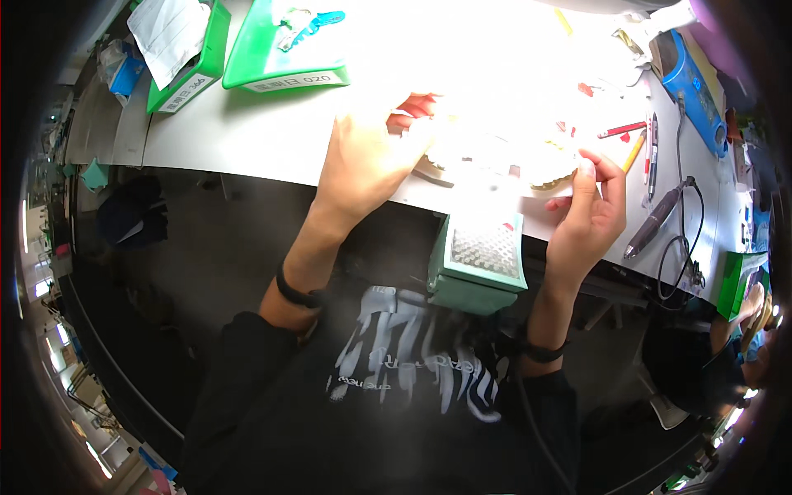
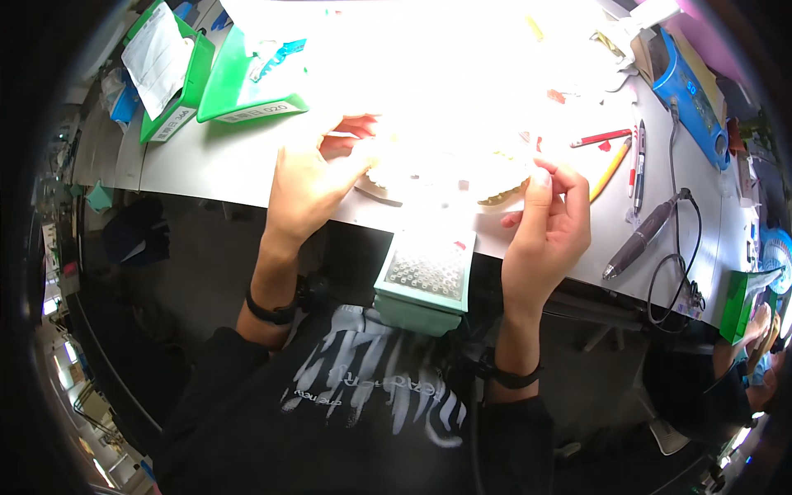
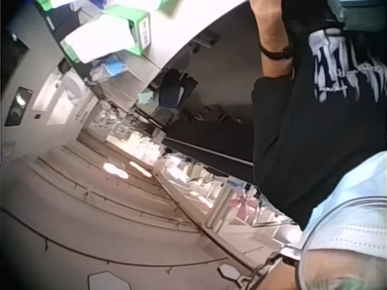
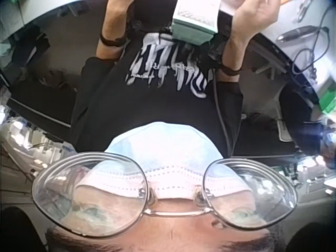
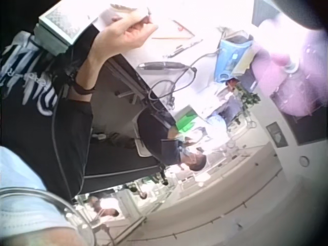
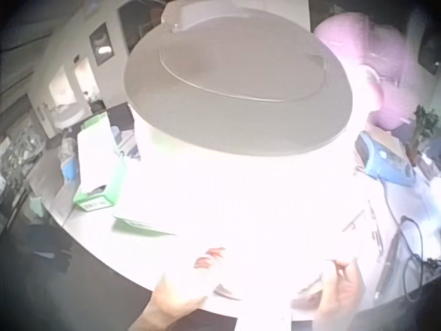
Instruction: The person is assembling and finishing dental cast models using adhesive and a rotary tool.
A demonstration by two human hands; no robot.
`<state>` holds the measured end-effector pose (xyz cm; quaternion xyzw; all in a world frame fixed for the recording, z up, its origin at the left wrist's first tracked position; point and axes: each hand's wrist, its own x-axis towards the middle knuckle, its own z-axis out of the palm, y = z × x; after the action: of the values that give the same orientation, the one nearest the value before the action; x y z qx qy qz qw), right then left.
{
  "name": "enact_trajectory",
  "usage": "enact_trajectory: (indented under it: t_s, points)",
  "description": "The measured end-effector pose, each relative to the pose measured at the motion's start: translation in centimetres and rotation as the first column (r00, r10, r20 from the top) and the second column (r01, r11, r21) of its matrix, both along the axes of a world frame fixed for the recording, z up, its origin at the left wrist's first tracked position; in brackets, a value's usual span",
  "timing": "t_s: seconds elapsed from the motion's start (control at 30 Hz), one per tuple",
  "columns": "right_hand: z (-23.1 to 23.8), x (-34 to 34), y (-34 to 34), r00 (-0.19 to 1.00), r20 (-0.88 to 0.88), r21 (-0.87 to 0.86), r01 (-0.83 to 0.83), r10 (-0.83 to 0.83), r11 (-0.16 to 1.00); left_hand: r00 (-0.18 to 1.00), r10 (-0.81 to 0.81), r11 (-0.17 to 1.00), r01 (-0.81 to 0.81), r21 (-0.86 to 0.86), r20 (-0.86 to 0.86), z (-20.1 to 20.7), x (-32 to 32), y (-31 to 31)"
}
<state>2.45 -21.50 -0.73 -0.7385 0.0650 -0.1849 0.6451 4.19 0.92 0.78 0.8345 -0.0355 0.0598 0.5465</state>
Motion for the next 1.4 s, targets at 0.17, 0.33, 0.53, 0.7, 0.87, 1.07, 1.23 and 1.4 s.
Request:
enact_trajectory:
  t_s: [0.17, 0.33, 0.53, 0.7, 0.87, 1.07, 1.23, 1.4]
  points:
    - [-0.2, 0.3, -0.2, 1.0, 0.014, 0.01, -0.023, 0.023, 1.0, 0.998, -0.028, 0.999, 0.03, 0.04, -0.06, 0.3, 0.3, 0.3]
    - [-0.6, 0.5, -0.2, 0.999, 0.037, -0.007, -0.026, 0.026, 1.0, 0.983, -0.092, 0.99, 0.107, 0.088, -0.16, 0.8, 0.2, 1.3]
    - [0.2, 0.3, -0.2, 0.999, 0.049, -0.01, -0.015, 0.015, 1.0, 0.975, -0.217, 0.87, 0.173, 0.461, 0.042, 1.1, -1.4, 1.9]
    - [-1.8, -0.1, -2.0, 0.988, 0.104, 0.048, -0.117, 0.111, 0.992, 0.98, -0.194, 0.917, 0.164, 0.364, 0.047, -0.2, -2.6, 0.8]
    - [-0.7, 0.3, -0.5, 0.964, 0.159, -0.212, -0.176, 0.211, 0.961, 0.915, -0.124, 0.911, -0.047, 0.409, 0.384, -2.4, -3.5, 0.5]
    - [0.3, 0.8, -0.2, 0.922, 0.142, -0.406, -0.278, 0.361, 0.87, 0.838, -0.044, 0.922, -0.175, 0.345, 0.544, -3.0, -4.2, 0.4]
    - [0.7, 1.5, -0.1, 0.902, 0.048, -0.291, -0.398, 0.429, 0.87, 0.843, -0.03, 0.893, -0.219, 0.394, 0.536, -3.7, -4.8, 0.6]
    - [1.6, 4.1, 1.3, 0.856, -0.047, -0.276, -0.507, 0.515, 0.817, 0.876, -0.088, 0.906, -0.127, 0.403, 0.475, -2.8, -5.2, 1.5]
